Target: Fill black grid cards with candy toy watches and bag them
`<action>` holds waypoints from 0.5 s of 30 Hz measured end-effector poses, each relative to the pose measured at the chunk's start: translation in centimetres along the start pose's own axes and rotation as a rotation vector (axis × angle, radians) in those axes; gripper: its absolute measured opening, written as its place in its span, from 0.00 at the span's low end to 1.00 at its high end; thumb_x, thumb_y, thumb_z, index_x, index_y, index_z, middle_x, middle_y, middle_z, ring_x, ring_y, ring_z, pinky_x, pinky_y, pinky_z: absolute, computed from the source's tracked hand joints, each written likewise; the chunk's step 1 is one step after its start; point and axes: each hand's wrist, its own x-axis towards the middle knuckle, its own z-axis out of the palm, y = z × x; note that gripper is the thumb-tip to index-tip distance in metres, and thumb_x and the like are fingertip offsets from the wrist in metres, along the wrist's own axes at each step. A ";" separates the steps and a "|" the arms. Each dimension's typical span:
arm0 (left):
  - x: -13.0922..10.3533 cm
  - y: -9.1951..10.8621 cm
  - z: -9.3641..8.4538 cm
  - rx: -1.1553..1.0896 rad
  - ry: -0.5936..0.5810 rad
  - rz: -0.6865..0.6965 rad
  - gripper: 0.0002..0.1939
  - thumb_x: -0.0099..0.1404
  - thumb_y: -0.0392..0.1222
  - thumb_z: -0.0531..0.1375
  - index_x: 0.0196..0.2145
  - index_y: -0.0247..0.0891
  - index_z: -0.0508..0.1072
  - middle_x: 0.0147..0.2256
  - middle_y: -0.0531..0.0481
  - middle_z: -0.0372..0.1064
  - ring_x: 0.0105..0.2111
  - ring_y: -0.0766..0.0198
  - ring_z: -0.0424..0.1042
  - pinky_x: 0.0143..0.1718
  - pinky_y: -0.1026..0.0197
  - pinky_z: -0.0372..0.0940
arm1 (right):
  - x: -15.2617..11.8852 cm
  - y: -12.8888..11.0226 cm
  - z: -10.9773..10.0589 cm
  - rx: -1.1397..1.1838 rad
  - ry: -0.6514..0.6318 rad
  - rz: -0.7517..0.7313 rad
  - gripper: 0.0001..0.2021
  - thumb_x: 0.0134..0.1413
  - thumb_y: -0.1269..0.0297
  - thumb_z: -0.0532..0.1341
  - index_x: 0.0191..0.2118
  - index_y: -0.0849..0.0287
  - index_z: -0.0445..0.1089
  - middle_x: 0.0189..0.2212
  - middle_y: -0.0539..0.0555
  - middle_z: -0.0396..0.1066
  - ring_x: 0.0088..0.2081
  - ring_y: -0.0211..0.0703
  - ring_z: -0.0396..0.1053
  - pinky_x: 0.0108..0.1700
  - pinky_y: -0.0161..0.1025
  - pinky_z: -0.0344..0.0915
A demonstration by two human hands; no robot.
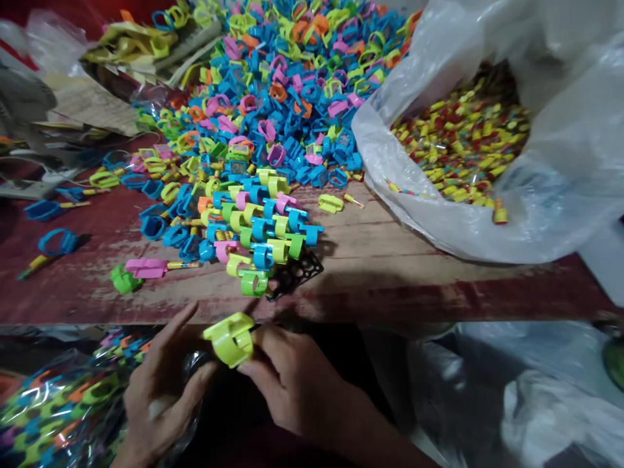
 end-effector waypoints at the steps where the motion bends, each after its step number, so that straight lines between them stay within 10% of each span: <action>1: 0.4 0.5 -0.2 -0.014 0.019 0.035 0.33 0.65 0.41 0.60 0.65 0.42 0.57 0.45 0.46 0.74 0.43 0.59 0.75 0.46 0.59 0.70 | -0.1 0.4 -0.8 -0.023 0.064 -0.009 0.07 0.61 0.70 0.58 0.44 0.56 0.70 0.35 0.50 0.76 0.35 0.39 0.74 0.41 0.31 0.70; 7: 6.2 3.1 0.2 0.268 -0.010 0.394 0.32 0.66 0.36 0.59 0.65 0.45 0.56 0.62 0.45 0.61 0.67 0.50 0.49 0.66 0.45 0.49 | 1.1 4.7 -2.9 -0.235 0.463 0.042 0.06 0.57 0.64 0.62 0.39 0.57 0.75 0.34 0.54 0.78 0.35 0.46 0.77 0.41 0.39 0.75; 15: 9.0 2.8 2.7 0.311 -0.114 0.408 0.30 0.71 0.36 0.51 0.67 0.43 0.47 0.62 0.45 0.61 0.69 0.54 0.42 0.67 0.42 0.39 | 3.0 7.1 -0.1 -0.187 0.588 0.017 0.05 0.57 0.66 0.63 0.38 0.57 0.76 0.35 0.54 0.79 0.36 0.45 0.78 0.41 0.38 0.75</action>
